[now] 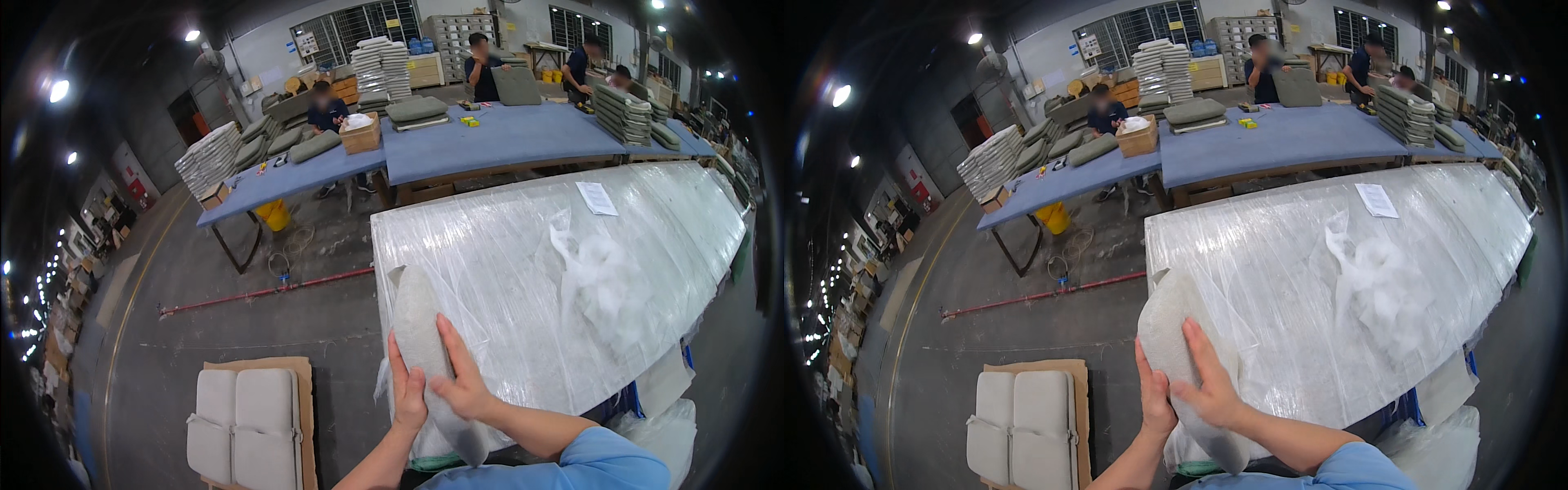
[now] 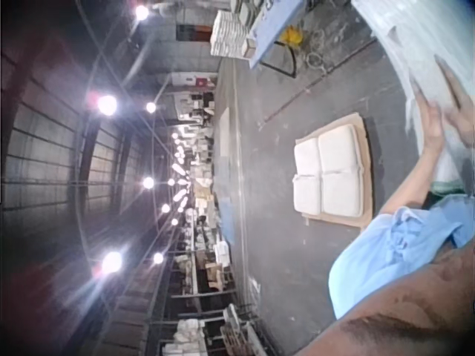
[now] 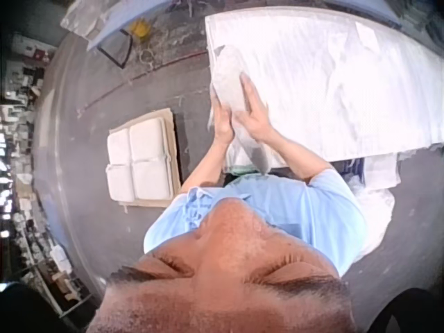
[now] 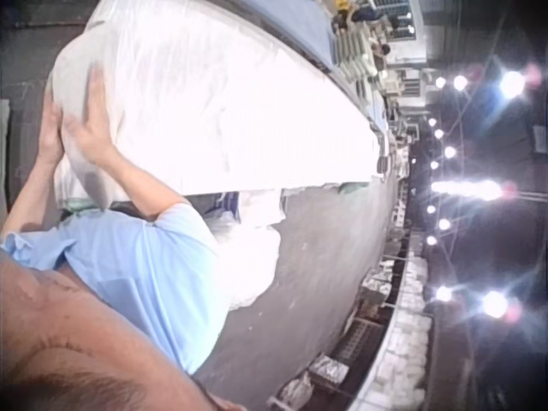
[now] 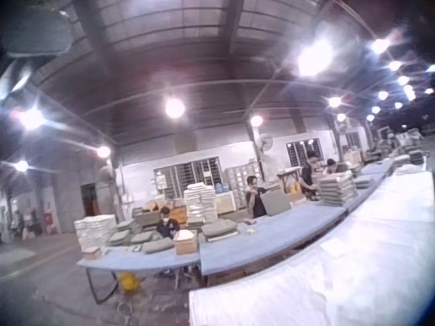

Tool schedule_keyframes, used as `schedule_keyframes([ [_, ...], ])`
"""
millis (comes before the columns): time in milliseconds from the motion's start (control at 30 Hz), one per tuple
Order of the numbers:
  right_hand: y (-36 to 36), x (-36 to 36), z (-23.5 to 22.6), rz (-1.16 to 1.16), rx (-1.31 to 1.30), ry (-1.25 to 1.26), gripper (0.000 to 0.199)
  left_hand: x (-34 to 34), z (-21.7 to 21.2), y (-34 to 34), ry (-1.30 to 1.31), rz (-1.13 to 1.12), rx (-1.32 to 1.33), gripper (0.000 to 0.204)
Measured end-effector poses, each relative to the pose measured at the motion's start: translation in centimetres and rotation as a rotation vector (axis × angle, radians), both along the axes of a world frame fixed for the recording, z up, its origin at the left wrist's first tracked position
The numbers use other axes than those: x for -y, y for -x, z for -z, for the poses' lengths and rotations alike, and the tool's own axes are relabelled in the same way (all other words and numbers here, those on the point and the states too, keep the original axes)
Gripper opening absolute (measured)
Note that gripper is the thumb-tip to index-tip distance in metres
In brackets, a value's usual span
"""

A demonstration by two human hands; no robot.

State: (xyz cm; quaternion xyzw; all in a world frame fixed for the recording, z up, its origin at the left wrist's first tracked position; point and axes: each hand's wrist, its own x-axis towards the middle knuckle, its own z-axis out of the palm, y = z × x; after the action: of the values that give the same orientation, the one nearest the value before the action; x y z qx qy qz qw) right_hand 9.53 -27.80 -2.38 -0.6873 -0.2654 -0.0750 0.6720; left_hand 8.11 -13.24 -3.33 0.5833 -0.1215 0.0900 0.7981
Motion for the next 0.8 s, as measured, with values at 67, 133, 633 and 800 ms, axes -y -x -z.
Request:
schedule_keyframes([
  [67, 1.5, -0.3, 0.2, 0.091, 0.126, 0.154, 0.092, 0.1, -0.6, 0.4, -0.121, -0.017, 0.008, 0.087],
  [133, 2.8, 0.5, 1.2, 0.117, 0.139, 0.1, 0.092, 0.7, -0.6, 1.3, -0.154, 0.015, 0.021, 0.088],
  [633, 3.6, 5.6, -1.0, 0.198, -0.035, -0.289, 0.081, 5.3, 4.1, 2.2, -0.476, 0.07, 0.567, 0.093],
  [800, 7.6, 5.8, 3.5, 0.1, -0.234, -0.626, 0.077, 3.1, 7.1, 6.0, -0.485, 0.274, 0.577, 0.094],
])
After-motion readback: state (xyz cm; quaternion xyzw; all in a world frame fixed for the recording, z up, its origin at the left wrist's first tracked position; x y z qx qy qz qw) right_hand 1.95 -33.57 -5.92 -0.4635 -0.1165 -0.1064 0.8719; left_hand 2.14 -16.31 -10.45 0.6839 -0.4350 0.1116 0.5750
